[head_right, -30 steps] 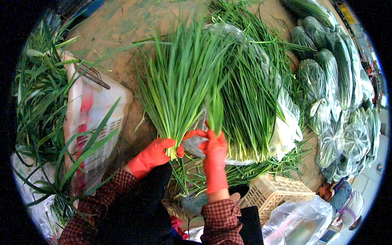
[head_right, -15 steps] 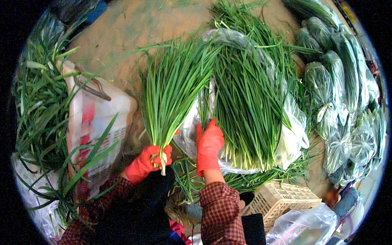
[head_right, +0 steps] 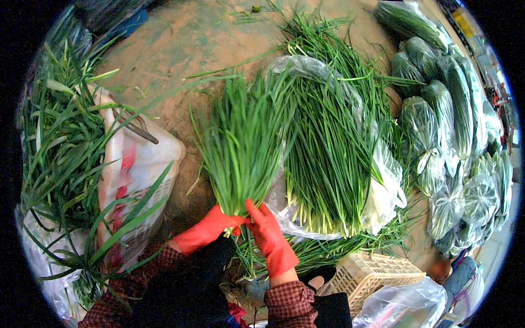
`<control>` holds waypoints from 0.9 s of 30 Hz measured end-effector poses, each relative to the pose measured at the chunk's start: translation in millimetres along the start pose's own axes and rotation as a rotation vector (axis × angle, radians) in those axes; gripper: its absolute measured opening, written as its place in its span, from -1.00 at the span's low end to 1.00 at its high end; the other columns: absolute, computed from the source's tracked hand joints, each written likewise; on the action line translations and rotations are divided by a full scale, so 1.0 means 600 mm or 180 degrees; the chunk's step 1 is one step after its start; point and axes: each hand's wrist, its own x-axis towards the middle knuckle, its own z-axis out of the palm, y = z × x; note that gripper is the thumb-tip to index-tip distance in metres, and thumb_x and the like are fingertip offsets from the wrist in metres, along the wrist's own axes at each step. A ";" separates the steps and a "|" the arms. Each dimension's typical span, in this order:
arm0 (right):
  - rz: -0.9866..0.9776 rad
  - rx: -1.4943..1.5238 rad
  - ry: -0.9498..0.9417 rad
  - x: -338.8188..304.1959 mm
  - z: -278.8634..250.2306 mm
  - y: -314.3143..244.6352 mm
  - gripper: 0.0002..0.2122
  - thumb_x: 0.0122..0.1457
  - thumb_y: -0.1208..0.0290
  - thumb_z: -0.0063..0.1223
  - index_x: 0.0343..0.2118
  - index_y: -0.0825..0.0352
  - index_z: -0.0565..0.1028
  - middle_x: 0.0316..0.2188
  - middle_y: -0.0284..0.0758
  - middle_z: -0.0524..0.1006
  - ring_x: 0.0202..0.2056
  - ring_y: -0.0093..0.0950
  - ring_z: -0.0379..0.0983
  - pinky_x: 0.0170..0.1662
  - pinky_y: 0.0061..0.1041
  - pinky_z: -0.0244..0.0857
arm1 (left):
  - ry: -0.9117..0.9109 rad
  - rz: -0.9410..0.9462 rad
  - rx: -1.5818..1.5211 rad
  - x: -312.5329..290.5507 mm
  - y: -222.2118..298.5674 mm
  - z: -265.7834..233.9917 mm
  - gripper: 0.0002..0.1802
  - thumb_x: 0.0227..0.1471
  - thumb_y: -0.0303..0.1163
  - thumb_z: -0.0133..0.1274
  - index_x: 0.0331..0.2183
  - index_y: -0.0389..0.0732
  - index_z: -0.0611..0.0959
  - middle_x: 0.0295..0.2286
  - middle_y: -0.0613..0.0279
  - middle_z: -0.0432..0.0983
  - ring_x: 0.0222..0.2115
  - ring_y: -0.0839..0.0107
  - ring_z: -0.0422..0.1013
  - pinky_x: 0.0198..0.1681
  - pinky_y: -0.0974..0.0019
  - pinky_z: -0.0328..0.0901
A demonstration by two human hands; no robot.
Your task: The person sorts bunches of green chives and places them into plastic bags by hand while sitting in an agricultural warehouse. They gather the chives, align the ends, and tuck them into clear plastic bags.
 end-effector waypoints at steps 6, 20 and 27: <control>-0.0456 -0.0540 -0.0247 -0.007 0.042 -0.001 -0.47 0.02 0.17 0.16 0.01 0.36 0.31 -0.09 -0.30 0.41 -0.08 -0.46 0.34 -0.01 -0.42 0.19 | 0.0333 0.0205 0.4059 -0.020 0.017 0.049 -0.10 -0.19 0.00 0.08 0.01 -0.43 0.15 -0.42 -0.20 0.48 -0.50 -0.06 0.46 -0.49 0.04 0.35; -0.0158 0.0908 -0.0795 -0.181 -0.044 -0.085 -0.55 -0.05 0.36 0.06 -0.11 0.53 0.34 -0.41 -0.18 0.51 -0.42 -0.33 0.46 -0.26 -0.38 0.37 | -0.2222 -0.0474 0.1498 -0.097 0.168 0.136 -0.31 0.01 -0.37 -0.04 0.15 -0.20 0.10 -0.49 0.14 0.53 -0.73 0.58 0.38 -0.67 0.54 0.27; -0.1024 -0.0101 -0.0810 -0.395 -0.069 -0.133 -0.54 -0.10 0.31 0.09 -0.18 0.58 0.40 -0.46 -0.16 0.52 -0.49 -0.40 0.45 -0.36 -0.45 0.37 | -0.2408 -0.0061 0.0577 -0.144 0.203 0.166 -0.41 0.03 -0.37 -0.04 0.11 -0.20 0.23 -0.26 0.09 0.49 -0.36 0.39 0.47 -0.19 0.32 0.34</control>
